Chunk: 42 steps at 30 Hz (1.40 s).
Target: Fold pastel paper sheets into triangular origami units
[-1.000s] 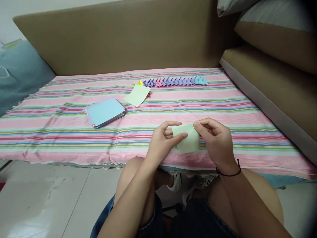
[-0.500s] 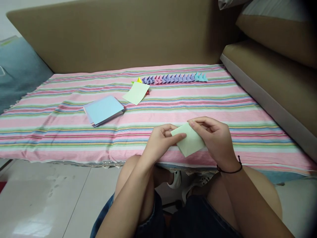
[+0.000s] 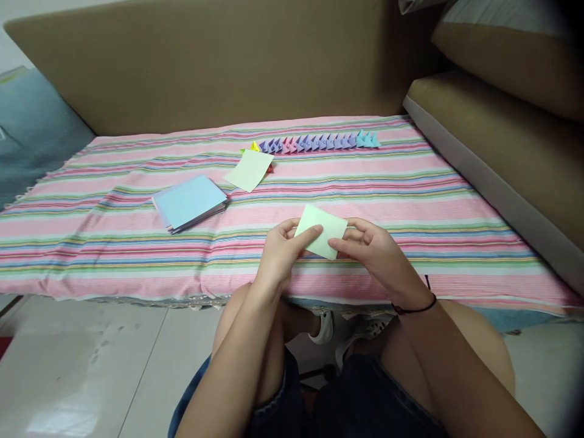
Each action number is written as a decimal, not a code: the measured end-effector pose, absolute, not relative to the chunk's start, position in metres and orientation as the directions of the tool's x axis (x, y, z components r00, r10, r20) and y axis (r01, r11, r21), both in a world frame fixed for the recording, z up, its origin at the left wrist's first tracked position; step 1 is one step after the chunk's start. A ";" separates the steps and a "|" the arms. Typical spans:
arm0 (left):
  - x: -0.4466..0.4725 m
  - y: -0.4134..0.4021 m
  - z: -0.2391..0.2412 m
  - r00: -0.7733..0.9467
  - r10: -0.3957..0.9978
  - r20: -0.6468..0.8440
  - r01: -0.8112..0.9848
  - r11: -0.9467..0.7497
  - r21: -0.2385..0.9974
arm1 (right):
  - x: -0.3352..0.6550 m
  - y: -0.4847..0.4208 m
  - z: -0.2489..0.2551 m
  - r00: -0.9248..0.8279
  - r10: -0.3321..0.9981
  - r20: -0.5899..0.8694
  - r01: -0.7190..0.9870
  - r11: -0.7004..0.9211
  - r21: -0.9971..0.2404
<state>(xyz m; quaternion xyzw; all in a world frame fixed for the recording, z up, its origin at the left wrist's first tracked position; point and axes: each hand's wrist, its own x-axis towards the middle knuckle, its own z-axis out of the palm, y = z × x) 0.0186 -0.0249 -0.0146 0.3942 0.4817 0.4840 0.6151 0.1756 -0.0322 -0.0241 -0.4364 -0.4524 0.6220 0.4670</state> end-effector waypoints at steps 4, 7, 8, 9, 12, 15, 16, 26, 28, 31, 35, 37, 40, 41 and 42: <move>0.016 -0.022 -0.017 0.116 0.965 -0.235 -0.225 0.256 0.940 | 0.173 -0.033 -0.021 -0.164 0.977 -0.133 -0.211 -0.167 -0.963; 0.015 -0.020 -0.018 0.115 0.959 -0.258 -0.311 0.282 0.908 | 0.172 -0.035 -0.017 -0.187 0.970 -0.152 -0.235 -0.195 -0.952; 0.014 -0.019 -0.018 0.113 0.957 -0.268 -0.340 0.291 0.894 | 0.173 -0.036 -0.017 -0.209 0.965 -0.158 -0.240 -0.207 -0.948; 0.014 -0.019 -0.018 0.113 0.954 -0.279 -0.366 0.301 0.881 | 0.173 -0.037 -0.016 -0.230 0.960 -0.162 -0.244 -0.218 -0.945; 0.013 -0.017 -0.018 0.124 0.946 -0.300 -0.422 0.324 0.847 | 0.175 -0.038 -0.016 -0.302 0.940 -0.156 -0.247 -0.235 -0.940; 0.012 -0.016 -0.019 0.145 0.942 -0.304 -0.459 0.336 0.822 | 0.175 -0.039 -0.016 -0.341 0.930 -0.138 -0.240 -0.228 -0.944; 0.012 -0.016 -0.019 0.149 0.941 -0.305 -0.467 0.339 0.817 | 0.175 -0.039 -0.016 -0.343 0.930 -0.131 -0.237 -0.221 -0.946; 0.013 -0.015 -0.021 0.122 0.951 -0.285 -0.529 0.305 0.792 | 0.173 -0.041 -0.016 -0.333 0.937 -0.106 -0.198 -0.179 -0.964; 0.014 -0.016 -0.020 0.108 0.957 -0.268 -0.515 0.285 0.808 | 0.172 -0.041 -0.015 -0.323 0.940 -0.114 -0.172 -0.177 -0.969; 0.015 -0.018 -0.018 0.075 0.969 -0.236 -0.465 0.243 0.851 | 0.171 -0.042 -0.014 -0.301 0.945 -0.125 -0.122 -0.168 -0.978; 0.018 -0.020 -0.016 0.004 0.978 -0.207 -0.402 0.191 0.895 | 0.169 -0.041 -0.016 -0.269 0.951 -0.152 -0.112 -0.188 -0.976; 0.019 -0.020 -0.016 -0.031 0.979 -0.204 -0.377 0.178 0.909 | 0.169 -0.040 -0.018 -0.259 0.951 -0.167 -0.133 -0.206 -0.969; 0.019 -0.021 -0.016 -0.054 0.977 -0.207 -0.354 0.176 0.919 | 0.169 -0.040 -0.019 -0.259 0.950 -0.172 -0.141 -0.213 -0.967; 0.019 -0.021 -0.016 -0.058 0.977 -0.206 -0.349 0.173 0.921 | 0.169 -0.040 -0.019 -0.262 0.950 -0.168 -0.129 -0.208 -0.970; 0.019 -0.021 -0.017 -0.063 0.977 -0.203 -0.342 0.170 0.924 | 0.169 -0.040 -0.019 -0.264 0.950 -0.164 -0.112 -0.199 -0.973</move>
